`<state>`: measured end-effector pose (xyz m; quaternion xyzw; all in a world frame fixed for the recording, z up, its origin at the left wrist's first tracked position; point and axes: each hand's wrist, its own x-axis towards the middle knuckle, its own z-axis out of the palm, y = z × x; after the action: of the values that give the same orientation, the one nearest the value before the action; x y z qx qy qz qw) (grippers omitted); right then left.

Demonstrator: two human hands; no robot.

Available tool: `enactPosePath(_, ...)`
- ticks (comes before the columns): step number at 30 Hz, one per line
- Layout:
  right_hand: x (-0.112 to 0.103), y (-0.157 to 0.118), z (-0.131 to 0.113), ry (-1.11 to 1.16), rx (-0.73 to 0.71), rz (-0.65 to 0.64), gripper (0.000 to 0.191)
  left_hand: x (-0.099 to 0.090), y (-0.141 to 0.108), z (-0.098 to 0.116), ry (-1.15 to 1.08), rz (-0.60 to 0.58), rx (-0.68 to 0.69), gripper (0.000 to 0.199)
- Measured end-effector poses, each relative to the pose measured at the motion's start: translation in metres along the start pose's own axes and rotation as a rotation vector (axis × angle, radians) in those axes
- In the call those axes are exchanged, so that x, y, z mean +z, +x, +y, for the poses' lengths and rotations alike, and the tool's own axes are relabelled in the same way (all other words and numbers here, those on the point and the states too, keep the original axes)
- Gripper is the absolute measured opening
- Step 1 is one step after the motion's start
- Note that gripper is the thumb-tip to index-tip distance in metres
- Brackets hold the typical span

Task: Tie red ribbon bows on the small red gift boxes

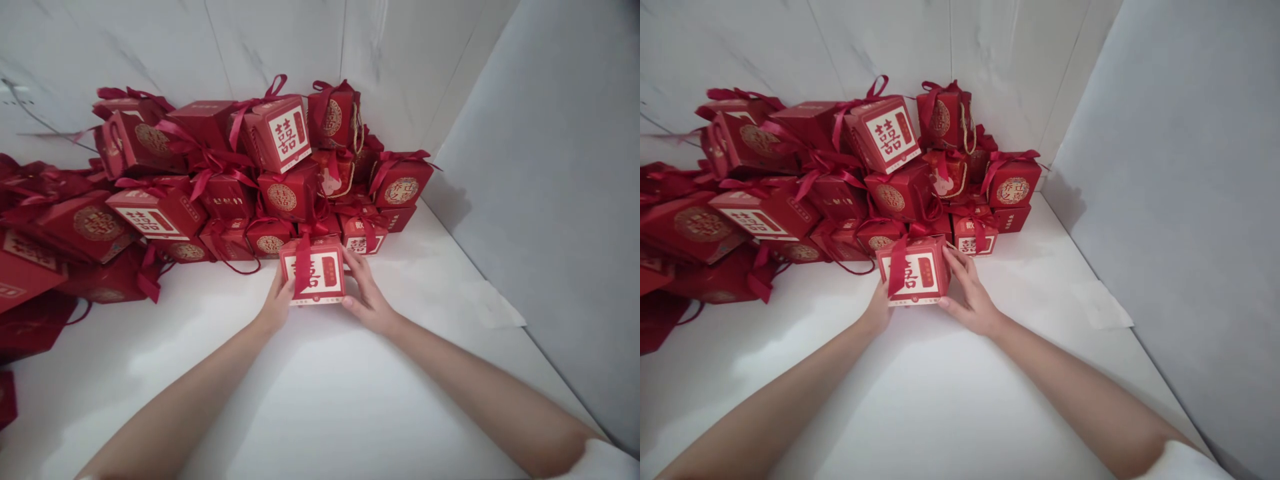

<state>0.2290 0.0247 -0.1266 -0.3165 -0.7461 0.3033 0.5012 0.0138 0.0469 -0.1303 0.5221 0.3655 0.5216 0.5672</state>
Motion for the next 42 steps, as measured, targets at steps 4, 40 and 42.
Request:
enactPosePath(4, 0.0008, 0.0033, -0.0003, 0.294, 0.15, -0.208, 0.088, -0.0066, 0.0024, 0.0017, 0.116, -0.039, -0.077, 0.077)
enactPosePath(40, 0.0007, 0.0006, 0.0077, 0.41, 0.228, -0.12, 0.093, -0.0078, 0.0009, 0.0, 0.234, -0.023, -0.09, 0.078)
enactPosePath(42, 0.0014, 0.0, 0.0073, 0.418, 0.217, -0.1, 0.093, -0.0079, 0.0006, -0.0009, 0.233, -0.03, -0.073, 0.078)
